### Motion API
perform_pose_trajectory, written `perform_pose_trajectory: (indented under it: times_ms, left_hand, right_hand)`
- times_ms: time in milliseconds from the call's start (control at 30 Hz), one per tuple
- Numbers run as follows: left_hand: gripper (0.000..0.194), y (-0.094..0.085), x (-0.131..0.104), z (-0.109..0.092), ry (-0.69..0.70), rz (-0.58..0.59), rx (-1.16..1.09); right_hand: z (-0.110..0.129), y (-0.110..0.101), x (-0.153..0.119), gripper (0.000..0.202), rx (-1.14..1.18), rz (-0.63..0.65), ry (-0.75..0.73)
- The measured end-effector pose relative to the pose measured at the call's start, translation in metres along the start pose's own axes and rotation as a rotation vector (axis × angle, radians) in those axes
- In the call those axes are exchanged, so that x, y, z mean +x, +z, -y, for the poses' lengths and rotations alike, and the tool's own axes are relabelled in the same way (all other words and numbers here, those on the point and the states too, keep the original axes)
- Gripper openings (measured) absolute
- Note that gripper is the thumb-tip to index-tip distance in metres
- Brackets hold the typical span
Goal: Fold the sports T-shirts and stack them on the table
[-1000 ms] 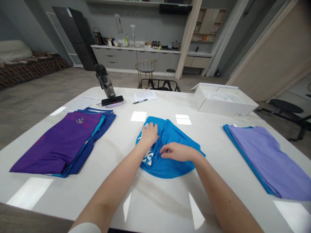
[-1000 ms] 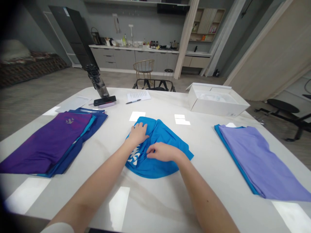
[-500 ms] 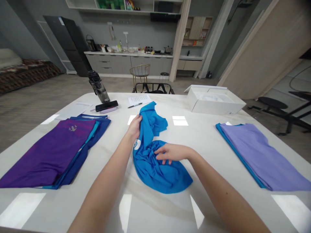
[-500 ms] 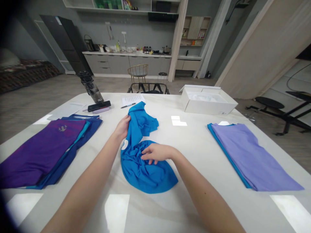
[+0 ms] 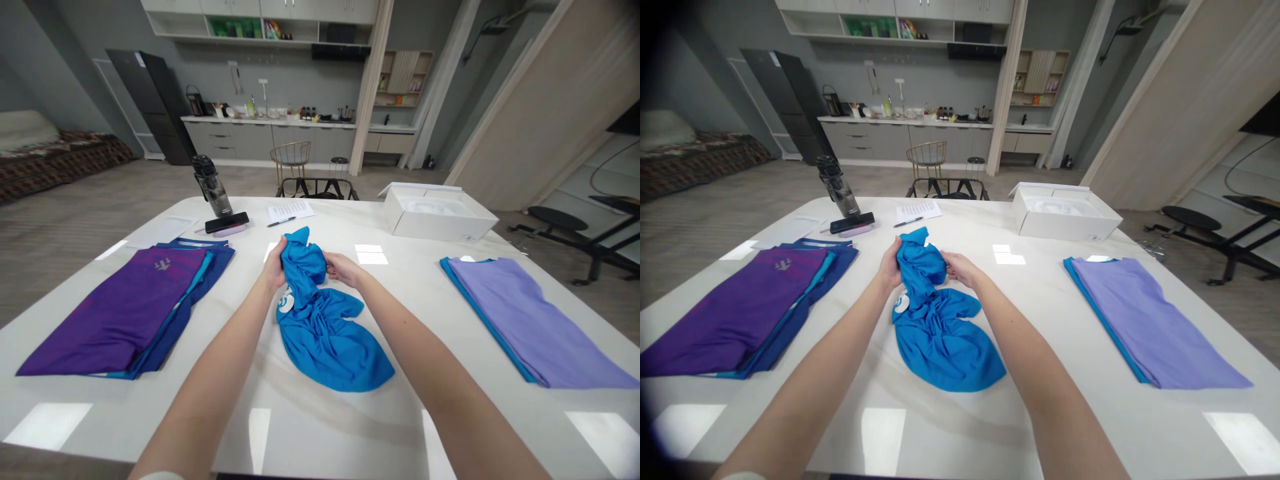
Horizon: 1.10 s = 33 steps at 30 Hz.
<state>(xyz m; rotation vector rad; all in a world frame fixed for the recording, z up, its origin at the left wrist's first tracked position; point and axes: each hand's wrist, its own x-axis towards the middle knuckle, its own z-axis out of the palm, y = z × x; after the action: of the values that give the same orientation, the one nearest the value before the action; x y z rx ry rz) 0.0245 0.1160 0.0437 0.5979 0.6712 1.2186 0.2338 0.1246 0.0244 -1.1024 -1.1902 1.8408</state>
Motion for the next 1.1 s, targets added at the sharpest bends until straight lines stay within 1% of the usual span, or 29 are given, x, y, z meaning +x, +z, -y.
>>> perform_pose_trajectory:
  times_ms: [67,167,233,300,367,433,467,533,567,600,667,700,733,767,800,833,900,933,1000,1033,1067,1100]
  left_hand:
    - [0.038,0.004,-0.008,-0.010,-0.008,0.000,0.054]
    - [0.039,0.011,-0.024,-0.027,0.016,0.029,0.115]
    - [0.042,0.017,-0.036,-0.038,0.033,0.077,0.129]
    - [0.044,0.022,-0.046,-0.045,0.075,0.141,0.133]
    - [0.044,0.025,-0.053,-0.048,0.132,0.182,0.131]
    - [0.042,0.026,-0.058,-0.046,0.168,0.188,0.130]
    - [0.041,0.025,-0.060,-0.045,0.176,0.183,0.127]
    - [0.041,0.023,-0.065,-0.042,0.172,0.170,0.117]
    - [0.043,0.022,-0.067,-0.041,0.160,0.163,0.105]
    - [0.044,0.020,-0.069,-0.040,0.140,0.157,0.088]
    - [0.045,0.016,-0.074,-0.039,0.080,0.162,0.037]
    - [0.044,0.014,-0.076,-0.039,0.047,0.174,0.006]
    - [0.042,0.013,-0.077,-0.038,0.022,0.189,-0.027]
    - [0.039,0.012,-0.078,-0.038,0.007,0.206,-0.057]
    - [0.036,0.012,-0.079,-0.037,-0.002,0.219,-0.080]
    - [0.032,0.013,-0.080,-0.037,-0.003,0.229,-0.095]
    - [0.026,0.015,-0.082,-0.039,0.005,0.237,-0.095]
    - [0.023,0.016,-0.082,-0.041,0.016,0.237,-0.082]
    - [0.018,0.018,-0.084,-0.047,0.046,0.229,-0.038]
    - [0.016,0.019,-0.084,-0.051,0.070,0.215,-0.013]
    - [0.014,0.019,-0.084,-0.055,0.094,0.193,0.017]
    - [0.012,0.018,-0.083,-0.059,0.117,0.161,0.052]
  right_hand:
    - [0.005,0.006,-0.007,0.035,-0.063,0.045,-0.046]
    - [0.014,0.016,-0.030,0.041,-0.184,0.191,0.013]
    - [0.020,0.031,-0.053,0.040,-0.295,0.287,0.048]
    - [0.024,0.053,-0.079,0.027,-0.416,0.338,0.014]
    - [0.025,0.077,-0.105,0.016,-0.540,0.340,-0.069]
    - [0.022,0.095,-0.126,0.016,-0.678,0.335,-0.162]
    - [0.021,0.099,-0.134,0.018,-0.744,0.352,-0.183]
    - [0.018,0.096,-0.141,0.019,-0.833,0.371,-0.165]
    - [0.018,0.089,-0.140,0.021,-0.842,0.314,-0.147]
    - [0.017,0.081,-0.137,0.027,-0.817,0.190,-0.143]
    - [0.016,0.064,-0.124,0.042,-0.669,-0.178,-0.162]
    - [0.015,0.057,-0.116,0.048,-0.559,-0.322,-0.152]
    - [0.014,0.053,-0.107,0.051,-0.457,-0.407,-0.119]
    - [0.013,0.050,-0.099,0.054,-0.380,-0.421,-0.060]
    - [0.012,0.050,-0.092,0.053,-0.339,-0.381,0.017]
    - [0.010,0.051,-0.086,0.051,-0.329,-0.308,0.091]
    - [0.006,0.055,-0.079,0.040,-0.315,-0.121,0.193]
    - [0.005,0.057,-0.077,0.034,-0.277,-0.010,0.208]
    - [0.003,0.057,-0.078,0.029,-0.154,0.182,0.171]
    - [0.003,0.056,-0.080,0.030,-0.096,0.239,0.129]
    - [0.005,0.053,-0.082,0.031,-0.057,0.255,0.079]
    - [0.007,0.050,-0.085,0.031,-0.042,0.229,0.026]
